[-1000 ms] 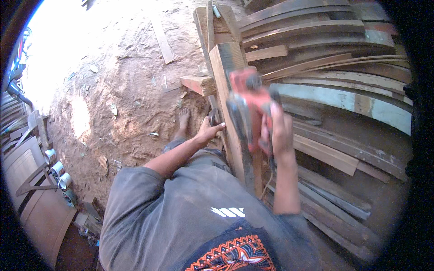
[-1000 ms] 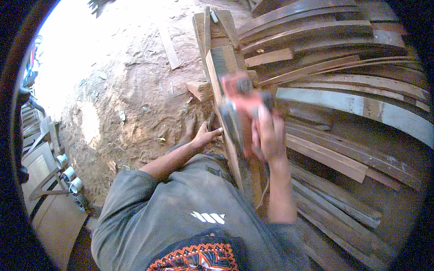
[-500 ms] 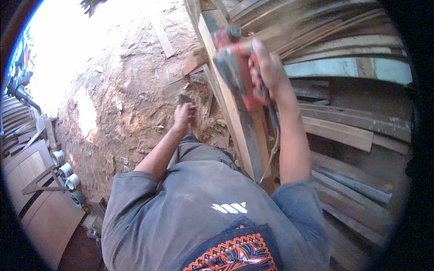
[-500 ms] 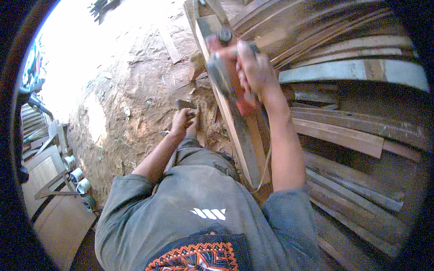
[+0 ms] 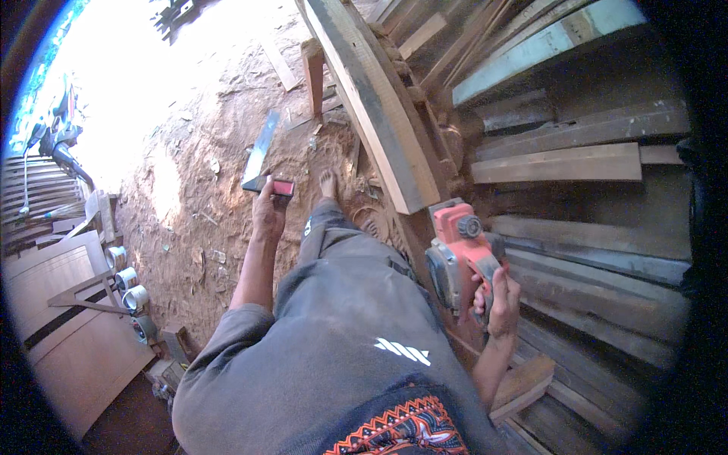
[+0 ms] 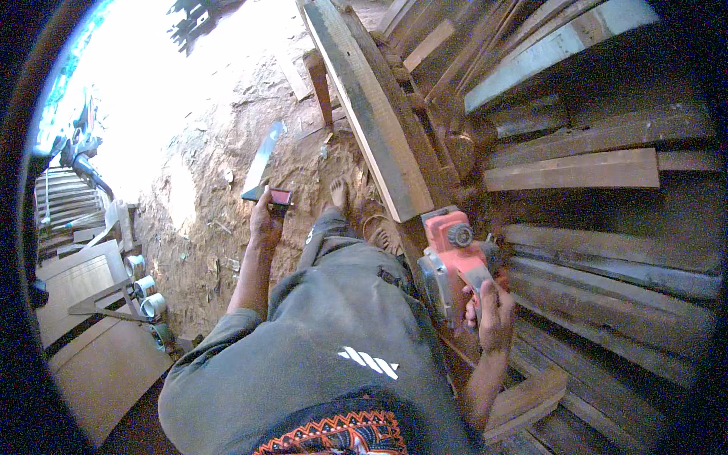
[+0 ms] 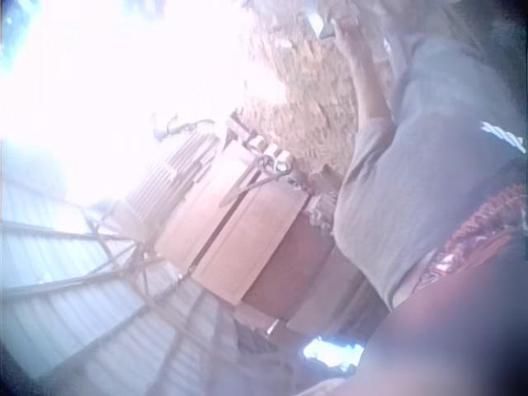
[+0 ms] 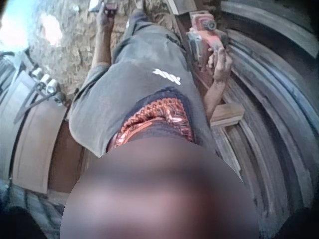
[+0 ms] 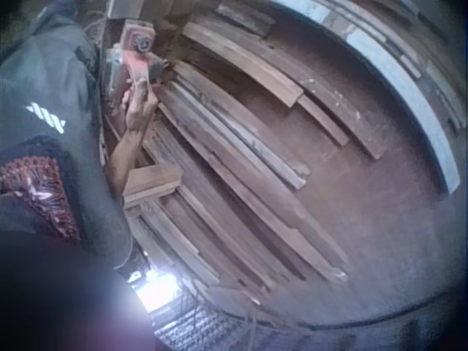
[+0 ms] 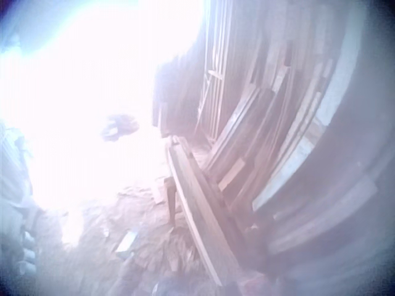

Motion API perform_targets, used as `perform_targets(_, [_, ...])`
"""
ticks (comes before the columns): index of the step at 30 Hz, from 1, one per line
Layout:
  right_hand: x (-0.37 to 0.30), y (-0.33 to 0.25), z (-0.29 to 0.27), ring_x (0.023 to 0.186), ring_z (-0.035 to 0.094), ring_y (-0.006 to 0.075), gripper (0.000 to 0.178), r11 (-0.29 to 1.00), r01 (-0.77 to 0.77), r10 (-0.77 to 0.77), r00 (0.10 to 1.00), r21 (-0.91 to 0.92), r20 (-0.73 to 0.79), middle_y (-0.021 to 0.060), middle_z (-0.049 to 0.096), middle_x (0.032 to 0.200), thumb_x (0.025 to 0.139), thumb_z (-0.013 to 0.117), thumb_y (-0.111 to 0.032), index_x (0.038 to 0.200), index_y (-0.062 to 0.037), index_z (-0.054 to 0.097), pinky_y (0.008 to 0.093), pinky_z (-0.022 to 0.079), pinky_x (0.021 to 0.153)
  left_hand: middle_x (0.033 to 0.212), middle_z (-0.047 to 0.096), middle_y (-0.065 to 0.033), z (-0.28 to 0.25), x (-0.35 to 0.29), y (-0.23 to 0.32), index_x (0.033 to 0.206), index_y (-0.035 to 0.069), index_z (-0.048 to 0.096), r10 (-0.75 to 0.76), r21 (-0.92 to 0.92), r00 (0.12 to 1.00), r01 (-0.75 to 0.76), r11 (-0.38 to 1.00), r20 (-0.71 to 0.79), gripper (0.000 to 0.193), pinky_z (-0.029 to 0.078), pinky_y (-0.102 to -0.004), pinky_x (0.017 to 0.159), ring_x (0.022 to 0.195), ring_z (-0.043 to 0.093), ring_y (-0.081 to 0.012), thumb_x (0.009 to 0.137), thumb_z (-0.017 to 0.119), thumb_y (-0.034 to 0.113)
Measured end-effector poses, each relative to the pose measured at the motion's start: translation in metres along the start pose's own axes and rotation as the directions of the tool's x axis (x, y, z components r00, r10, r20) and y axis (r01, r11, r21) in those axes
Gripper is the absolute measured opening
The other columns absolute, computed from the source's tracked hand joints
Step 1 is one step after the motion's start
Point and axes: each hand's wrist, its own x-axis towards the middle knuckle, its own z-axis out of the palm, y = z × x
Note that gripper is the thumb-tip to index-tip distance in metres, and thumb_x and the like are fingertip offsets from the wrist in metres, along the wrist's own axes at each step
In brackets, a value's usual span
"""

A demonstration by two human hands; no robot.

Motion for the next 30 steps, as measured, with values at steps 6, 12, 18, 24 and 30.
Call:
perform_targets(6, [-0.038,0.047,-0.009,0.052,0.047,0.0078,0.059,0.987,-0.032,0.057,0.986,0.157,-0.156,-0.0013,0.052,0.064,0.102,0.051,-0.059,0.104,-0.0016,0.064,0.0256,0.040,0.047,0.109,0.072,-0.0034,0.055,-0.056,0.013,0.130,0.004,0.064,0.258,0.533,0.840,-0.510,0.675,0.478,0.037,0.055,-0.0294,0.082,0.099,0.066,-0.0117,0.096,0.073,0.012])
perform_targets(12, [-0.035,0.067,-0.007,0.053,0.047,0.0072,0.057,0.985,-0.044,0.074,0.981,0.169,-0.177,-0.0026,0.051,0.065,0.100,0.057,-0.059,0.107,-0.0029,0.064,0.0258,0.040,0.046,0.099,0.076,-0.0086,0.113,-0.071,-0.073,0.114,0.002,0.070,0.166,0.492,0.675,-0.663,0.564,0.719,0.021,0.057,-0.0328,0.079,0.089,0.071,-0.0167,0.093,0.071,0.003])
perform_targets(18, [-0.034,0.068,-0.014,0.052,0.047,0.0071,0.053,0.983,-0.055,0.074,0.992,0.172,-0.105,-0.0034,0.051,0.064,0.098,0.062,-0.057,0.107,-0.0046,0.064,0.0254,0.040,0.047,0.092,0.073,-0.0178,0.146,-0.063,-0.097,0.102,0.004,0.071,0.284,0.456,0.545,-0.828,0.326,0.789,0.012,0.055,-0.0392,0.075,0.084,0.073,-0.0297,0.091,0.069,0.008])
perform_targets(24, [-0.034,0.059,-0.016,0.052,0.046,0.0060,0.048,0.989,-0.054,0.060,0.997,0.138,-0.039,-0.0041,0.051,0.065,0.100,0.062,-0.053,0.108,-0.0059,0.065,0.0243,0.040,0.047,0.097,0.077,-0.0096,0.148,-0.059,-0.093,0.108,0.004,0.072,0.227,0.508,0.558,-0.826,0.244,0.798,0.019,0.057,-0.0329,0.082,0.089,0.073,-0.0177,0.090,0.069,0.001])
perform_targets(30, [-0.038,0.041,-0.020,0.055,0.047,0.0048,0.048,0.989,0.084,-0.092,0.994,0.122,0.066,-0.0051,0.051,0.067,0.103,0.057,-0.051,0.107,-0.0034,0.064,0.0226,0.039,0.049,0.096,0.077,-0.0100,0.141,-0.075,-0.096,0.107,0.005,0.073,0.274,0.482,0.527,-0.849,0.218,0.804,0.017,0.057,-0.0329,0.081,0.088,0.073,-0.0182,0.089,0.073,0.003])
